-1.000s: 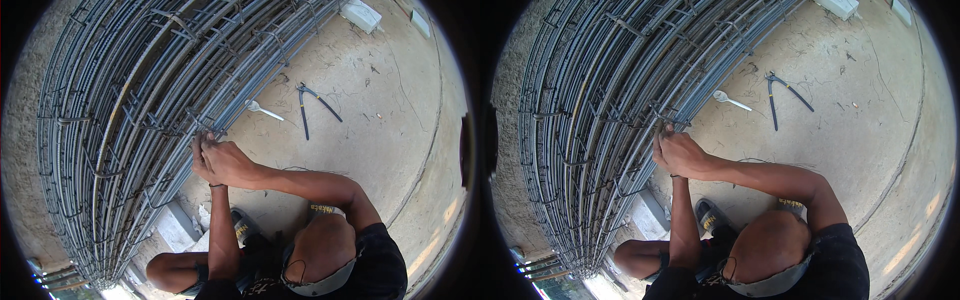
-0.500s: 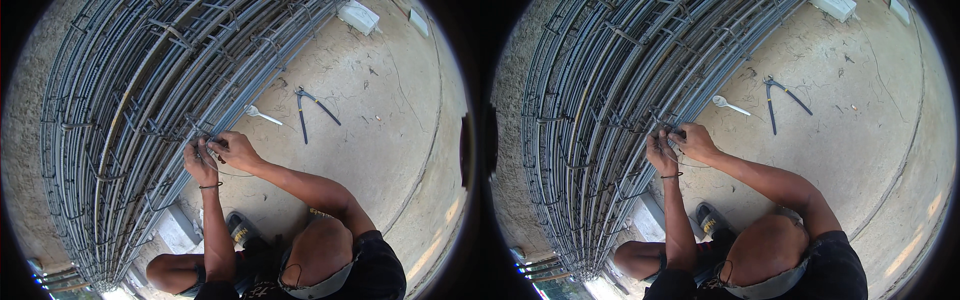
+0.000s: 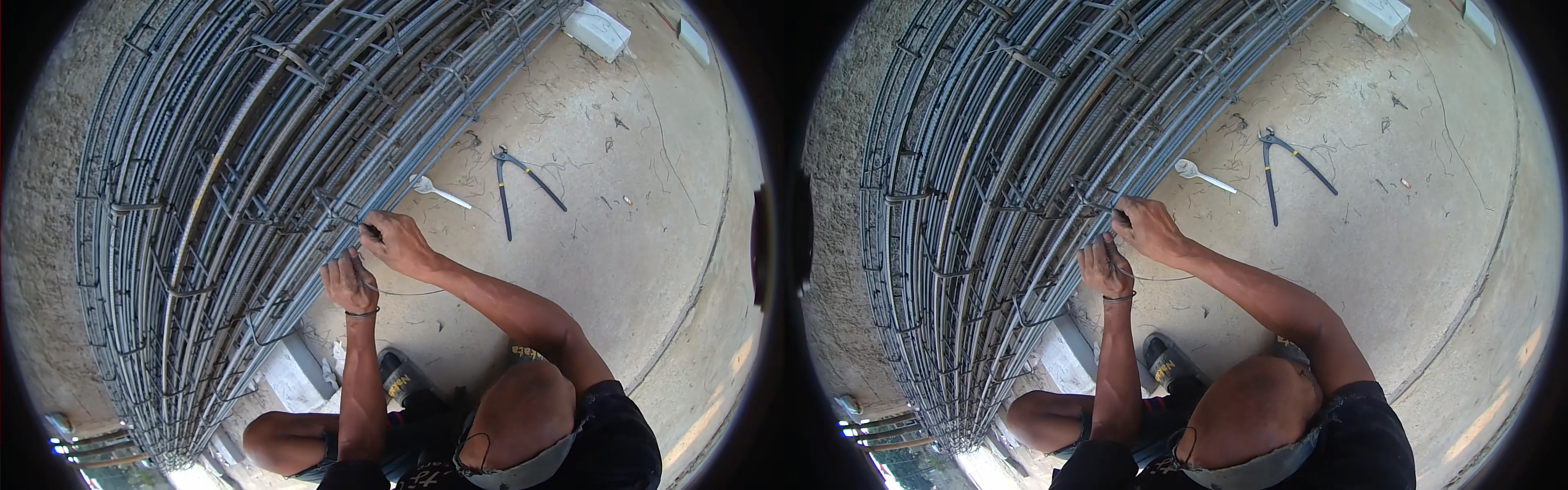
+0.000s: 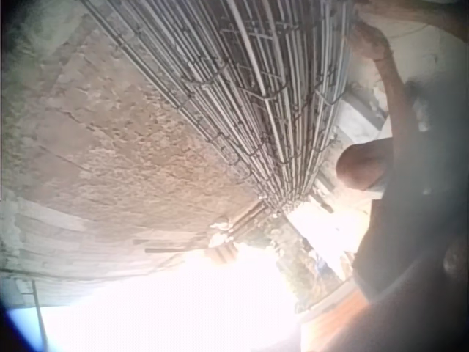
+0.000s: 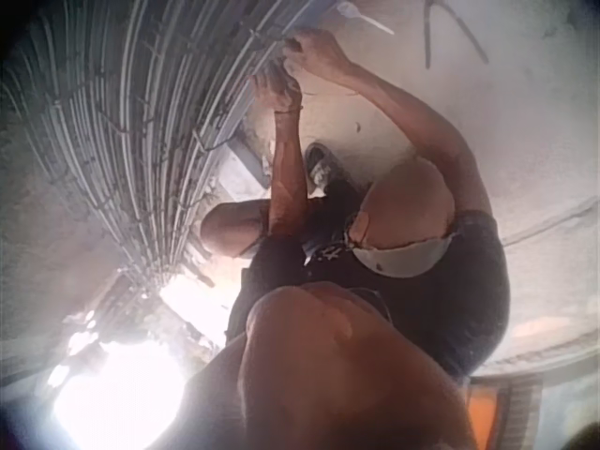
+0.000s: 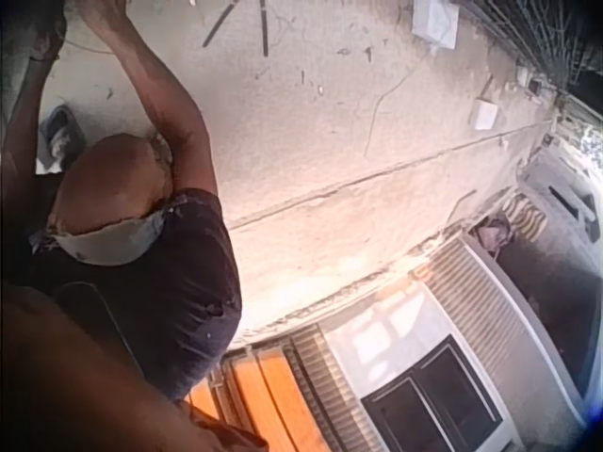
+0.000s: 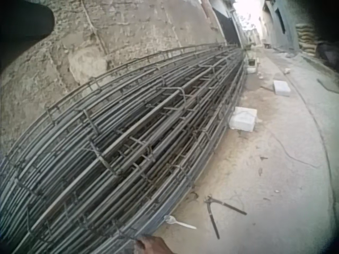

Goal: The person secures rebar together with wire, using pliers to twist and cut the wire to bind the metal rods into a cage structure.

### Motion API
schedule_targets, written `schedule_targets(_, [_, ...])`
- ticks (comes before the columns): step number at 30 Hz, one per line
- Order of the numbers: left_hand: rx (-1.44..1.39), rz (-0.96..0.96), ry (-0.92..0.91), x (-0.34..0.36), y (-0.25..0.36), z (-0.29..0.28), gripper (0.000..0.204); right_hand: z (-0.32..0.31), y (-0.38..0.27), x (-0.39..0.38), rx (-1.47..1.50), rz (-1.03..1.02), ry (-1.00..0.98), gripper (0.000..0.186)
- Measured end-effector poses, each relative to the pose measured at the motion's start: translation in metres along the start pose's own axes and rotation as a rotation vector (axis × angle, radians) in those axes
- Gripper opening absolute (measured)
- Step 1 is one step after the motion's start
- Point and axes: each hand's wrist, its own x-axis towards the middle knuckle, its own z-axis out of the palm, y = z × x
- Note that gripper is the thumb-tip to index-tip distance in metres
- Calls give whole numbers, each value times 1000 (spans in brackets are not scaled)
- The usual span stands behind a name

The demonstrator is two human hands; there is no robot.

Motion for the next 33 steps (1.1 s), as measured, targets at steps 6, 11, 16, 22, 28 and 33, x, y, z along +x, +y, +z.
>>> schedule_targets(6, [-189, -59, -111, -21, 2, 30, 17, -6, -21, 7, -21, 127, -141, 19])
schedule_targets(11, [-313, -183, -192, -16, 20, 34, 22, -16, -11, 9, 6, 21, -184, 20])
schedule_targets(16, [-329, -227, -378, 1, 13, 17, 24, -17, -9, 5, -57, 61, -173, 22])
schedule_targets(22, [-328, -512, -227, 11, 16, -2, 17, -6, -2, 1, 68, 232, -202, 22])
schedule_targets(28, [-365, -613, 22, 18, 35, 1, 22, -13, 0, -6, 58, 297, -277, 28])
schedule_targets(33, [-295, -676, 133, 28, 60, 14, 30, -106, 65, -1, -764, 326, -195, 41])
